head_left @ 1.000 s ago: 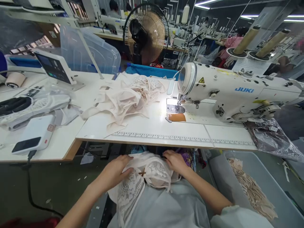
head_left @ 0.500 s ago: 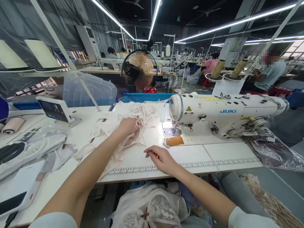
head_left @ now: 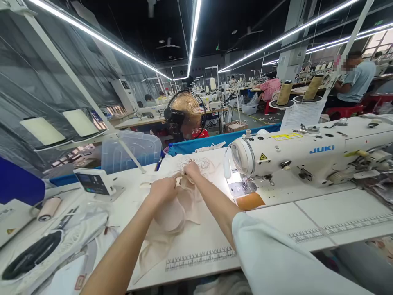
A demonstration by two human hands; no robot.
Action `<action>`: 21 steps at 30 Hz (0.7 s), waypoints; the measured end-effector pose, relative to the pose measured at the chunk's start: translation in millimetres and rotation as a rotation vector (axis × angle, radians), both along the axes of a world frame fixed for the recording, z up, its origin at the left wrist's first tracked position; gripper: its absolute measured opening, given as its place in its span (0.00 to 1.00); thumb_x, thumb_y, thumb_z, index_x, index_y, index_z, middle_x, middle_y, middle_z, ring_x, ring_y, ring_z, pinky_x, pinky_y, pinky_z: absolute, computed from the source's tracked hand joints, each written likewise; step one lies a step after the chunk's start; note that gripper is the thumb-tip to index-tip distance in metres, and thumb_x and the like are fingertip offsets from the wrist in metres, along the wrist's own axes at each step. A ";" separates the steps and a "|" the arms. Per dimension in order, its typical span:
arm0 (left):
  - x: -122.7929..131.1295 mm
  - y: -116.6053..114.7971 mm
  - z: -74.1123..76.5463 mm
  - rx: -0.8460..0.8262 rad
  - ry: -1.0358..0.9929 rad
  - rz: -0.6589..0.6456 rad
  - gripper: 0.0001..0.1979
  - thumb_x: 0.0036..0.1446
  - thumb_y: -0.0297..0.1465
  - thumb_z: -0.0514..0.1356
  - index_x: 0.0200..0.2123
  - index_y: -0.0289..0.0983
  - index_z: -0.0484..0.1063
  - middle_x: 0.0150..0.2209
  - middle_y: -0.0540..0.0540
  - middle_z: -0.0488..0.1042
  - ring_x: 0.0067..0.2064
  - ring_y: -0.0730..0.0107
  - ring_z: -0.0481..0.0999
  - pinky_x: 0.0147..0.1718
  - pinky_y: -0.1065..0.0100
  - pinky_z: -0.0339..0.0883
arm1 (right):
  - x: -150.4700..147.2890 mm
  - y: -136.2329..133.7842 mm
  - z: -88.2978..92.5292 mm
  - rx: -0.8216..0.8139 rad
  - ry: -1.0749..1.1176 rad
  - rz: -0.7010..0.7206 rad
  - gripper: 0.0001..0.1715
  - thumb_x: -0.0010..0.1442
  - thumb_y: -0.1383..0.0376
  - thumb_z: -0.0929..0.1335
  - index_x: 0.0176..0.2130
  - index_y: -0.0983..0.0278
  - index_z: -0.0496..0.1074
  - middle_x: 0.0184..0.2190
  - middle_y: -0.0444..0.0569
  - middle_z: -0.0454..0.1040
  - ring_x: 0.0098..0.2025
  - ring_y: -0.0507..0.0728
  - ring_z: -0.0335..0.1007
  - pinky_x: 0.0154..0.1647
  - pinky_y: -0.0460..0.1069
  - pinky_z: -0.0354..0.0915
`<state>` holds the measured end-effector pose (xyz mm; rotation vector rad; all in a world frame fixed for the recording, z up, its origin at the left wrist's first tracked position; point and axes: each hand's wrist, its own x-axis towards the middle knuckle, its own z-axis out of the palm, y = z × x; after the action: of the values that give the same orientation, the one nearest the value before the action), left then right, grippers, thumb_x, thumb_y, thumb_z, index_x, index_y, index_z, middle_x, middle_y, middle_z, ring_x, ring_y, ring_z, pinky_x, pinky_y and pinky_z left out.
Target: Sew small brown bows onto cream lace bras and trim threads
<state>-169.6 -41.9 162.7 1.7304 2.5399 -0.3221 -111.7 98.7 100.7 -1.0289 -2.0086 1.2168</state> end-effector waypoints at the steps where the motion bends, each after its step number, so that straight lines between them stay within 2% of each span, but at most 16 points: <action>1: -0.2 -2.7 2.6 0.008 0.006 0.001 0.09 0.63 0.37 0.60 0.38 0.38 0.76 0.43 0.41 0.80 0.47 0.56 0.79 0.46 0.57 0.70 | -4.5 2.2 -1.8 -0.050 -0.013 -0.017 0.22 0.67 0.56 0.69 0.56 0.65 0.70 0.54 0.53 0.72 0.52 0.60 0.73 0.51 0.58 0.73; 3: -0.3 -10.0 6.3 0.040 0.005 0.008 0.08 0.61 0.35 0.59 0.33 0.40 0.75 0.40 0.39 0.82 0.46 0.52 0.80 0.42 0.60 0.68 | -11.0 4.3 -1.4 -0.123 -0.033 -0.041 0.22 0.67 0.57 0.69 0.56 0.65 0.70 0.54 0.53 0.72 0.51 0.60 0.73 0.51 0.59 0.73; 5: -1.0 -22.1 9.5 0.099 -0.007 0.032 0.09 0.60 0.36 0.56 0.36 0.40 0.75 0.40 0.38 0.82 0.45 0.50 0.80 0.39 0.61 0.67 | -16.2 3.0 8.3 -0.136 -0.010 -0.044 0.22 0.68 0.56 0.69 0.56 0.65 0.70 0.54 0.53 0.72 0.51 0.59 0.73 0.51 0.59 0.73; 7: -2.6 -40.7 13.5 0.172 -0.028 0.074 0.14 0.60 0.38 0.53 0.41 0.39 0.74 0.39 0.37 0.81 0.43 0.49 0.80 0.37 0.61 0.66 | -20.8 -3.5 28.2 -0.095 0.051 -0.026 0.21 0.67 0.56 0.69 0.55 0.65 0.71 0.53 0.52 0.73 0.50 0.59 0.73 0.50 0.58 0.73; 9: -4.4 -65.9 18.6 0.226 -0.074 0.102 0.17 0.60 0.41 0.51 0.42 0.38 0.73 0.35 0.40 0.80 0.39 0.52 0.79 0.34 0.63 0.66 | -23.7 -17.3 55.2 -0.028 0.132 0.014 0.18 0.67 0.57 0.69 0.51 0.67 0.73 0.49 0.50 0.75 0.48 0.58 0.74 0.48 0.56 0.73; 12: -3.5 -112.9 25.1 0.254 -0.381 0.066 0.23 0.59 0.50 0.50 0.40 0.39 0.73 0.26 0.47 0.74 0.30 0.58 0.76 0.28 0.66 0.64 | -21.2 -52.7 96.9 0.078 0.271 0.120 0.10 0.66 0.65 0.67 0.44 0.68 0.76 0.37 0.44 0.77 0.41 0.54 0.72 0.45 0.49 0.69; 14: 1.4 -146.8 25.3 0.292 -0.650 0.059 0.31 0.56 0.57 0.52 0.47 0.38 0.74 0.23 0.50 0.72 0.28 0.59 0.74 0.26 0.66 0.63 | -13.3 -82.6 118.7 0.133 0.355 0.196 0.11 0.63 0.67 0.67 0.44 0.67 0.77 0.31 0.42 0.75 0.36 0.53 0.69 0.41 0.46 0.66; 16: 9.1 -179.7 19.8 0.389 -0.802 0.105 0.38 0.54 0.58 0.56 0.58 0.39 0.69 0.27 0.49 0.76 0.31 0.57 0.76 0.28 0.65 0.67 | -1.5 -112.5 133.2 0.171 0.427 0.269 0.14 0.62 0.65 0.66 0.45 0.67 0.77 0.28 0.41 0.72 0.34 0.52 0.66 0.38 0.46 0.64; 17: 13.4 -194.7 14.9 0.460 -0.832 0.139 0.39 0.54 0.58 0.57 0.62 0.40 0.67 0.33 0.47 0.79 0.36 0.55 0.78 0.32 0.65 0.70 | 4.9 -125.9 137.6 0.182 0.458 0.309 0.15 0.61 0.65 0.66 0.46 0.68 0.77 0.28 0.40 0.71 0.33 0.52 0.65 0.37 0.46 0.64; 19: 22.1 -219.8 1.8 0.578 -0.871 0.201 0.36 0.57 0.56 0.56 0.63 0.44 0.67 0.48 0.43 0.80 0.50 0.52 0.78 0.42 0.64 0.73 | 16.4 -147.1 141.3 0.192 0.504 0.398 0.18 0.60 0.62 0.66 0.47 0.68 0.77 0.27 0.39 0.71 0.31 0.51 0.65 0.36 0.45 0.64; 21: 30.6 -234.9 -12.0 0.617 -0.918 0.204 0.30 0.61 0.54 0.54 0.60 0.46 0.72 0.58 0.44 0.75 0.58 0.51 0.73 0.48 0.64 0.72 | 23.2 -158.9 138.3 0.189 0.521 0.475 0.20 0.59 0.60 0.67 0.48 0.67 0.76 0.28 0.39 0.72 0.32 0.51 0.66 0.37 0.45 0.64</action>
<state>-139.0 -276.9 150.6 1.2329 2.1196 1.0982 -88.5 -60.1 239.0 -0.1083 -1.9347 1.3231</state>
